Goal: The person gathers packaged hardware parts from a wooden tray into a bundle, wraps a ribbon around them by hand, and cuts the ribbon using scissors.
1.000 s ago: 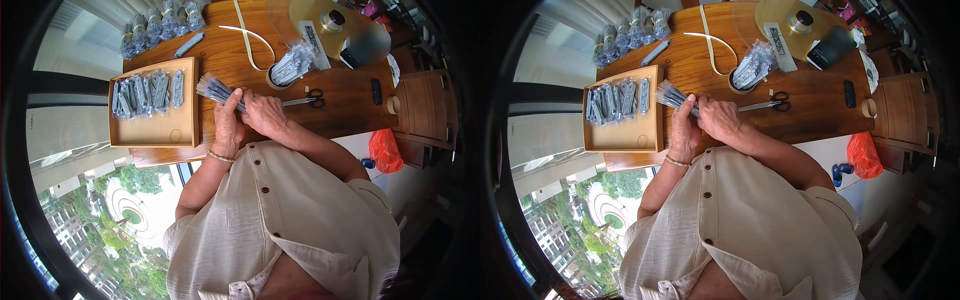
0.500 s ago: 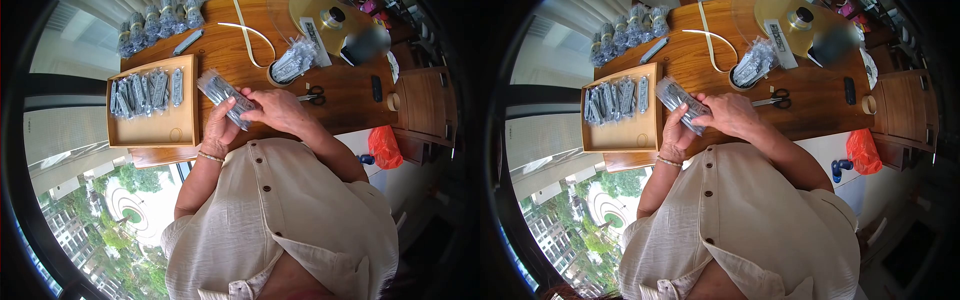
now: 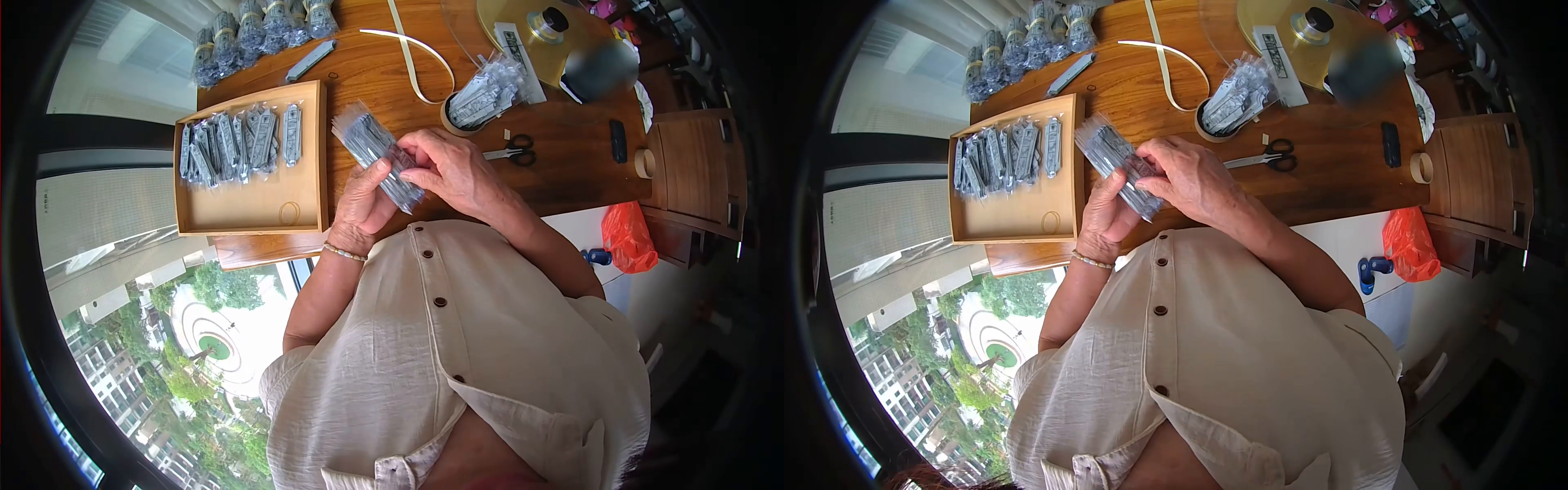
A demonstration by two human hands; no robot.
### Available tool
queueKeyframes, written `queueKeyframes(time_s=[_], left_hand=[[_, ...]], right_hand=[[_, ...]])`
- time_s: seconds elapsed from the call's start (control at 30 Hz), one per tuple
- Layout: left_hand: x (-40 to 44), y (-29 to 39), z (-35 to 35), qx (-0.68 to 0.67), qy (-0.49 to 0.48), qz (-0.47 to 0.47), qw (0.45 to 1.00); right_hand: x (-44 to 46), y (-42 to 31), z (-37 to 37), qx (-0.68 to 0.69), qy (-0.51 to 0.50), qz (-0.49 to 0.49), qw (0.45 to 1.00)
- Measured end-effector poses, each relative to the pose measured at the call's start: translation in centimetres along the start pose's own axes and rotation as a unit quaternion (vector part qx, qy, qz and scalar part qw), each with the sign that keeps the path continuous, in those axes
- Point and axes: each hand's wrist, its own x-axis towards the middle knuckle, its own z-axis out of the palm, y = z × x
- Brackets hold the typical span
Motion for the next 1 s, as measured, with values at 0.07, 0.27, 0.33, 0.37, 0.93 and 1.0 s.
queueKeyframes(time_s=[0.07, 0.27, 0.33, 0.37, 0.93, 1.0], left_hand=[[0.0, -0.1, -0.5, -0.002, -0.003, -0.003, 1.000], [-0.3, 0.3, 0.5, -0.021, 0.037, -0.017, 0.999], [-0.4, 0.4, 1.0, -0.030, 0.050, -0.025, 0.998], [-0.4, 0.4, 1.0, -0.028, 0.052, -0.023, 0.998], [0.0, 0.0, 0.5, 0.009, 0.068, -0.017, 0.997], [-0.1, 0.0, 1.0, 0.005, 0.071, -0.013, 0.997]], right_hand=[[0.0, 0.0, -0.2, 0.029, -0.019, 0.020, 0.999], [0.2, 0.4, -0.5, 0.053, -0.040, 0.052, 0.996], [0.2, 1.0, -0.4, 0.082, -0.031, 0.059, 0.994], [0.2, 1.2, -0.4, 0.096, -0.026, 0.063, 0.993], [0.4, 1.7, -1.1, 0.040, -0.062, 0.073, 0.995], [0.4, 1.8, -0.9, 0.015, -0.052, 0.073, 0.996]])
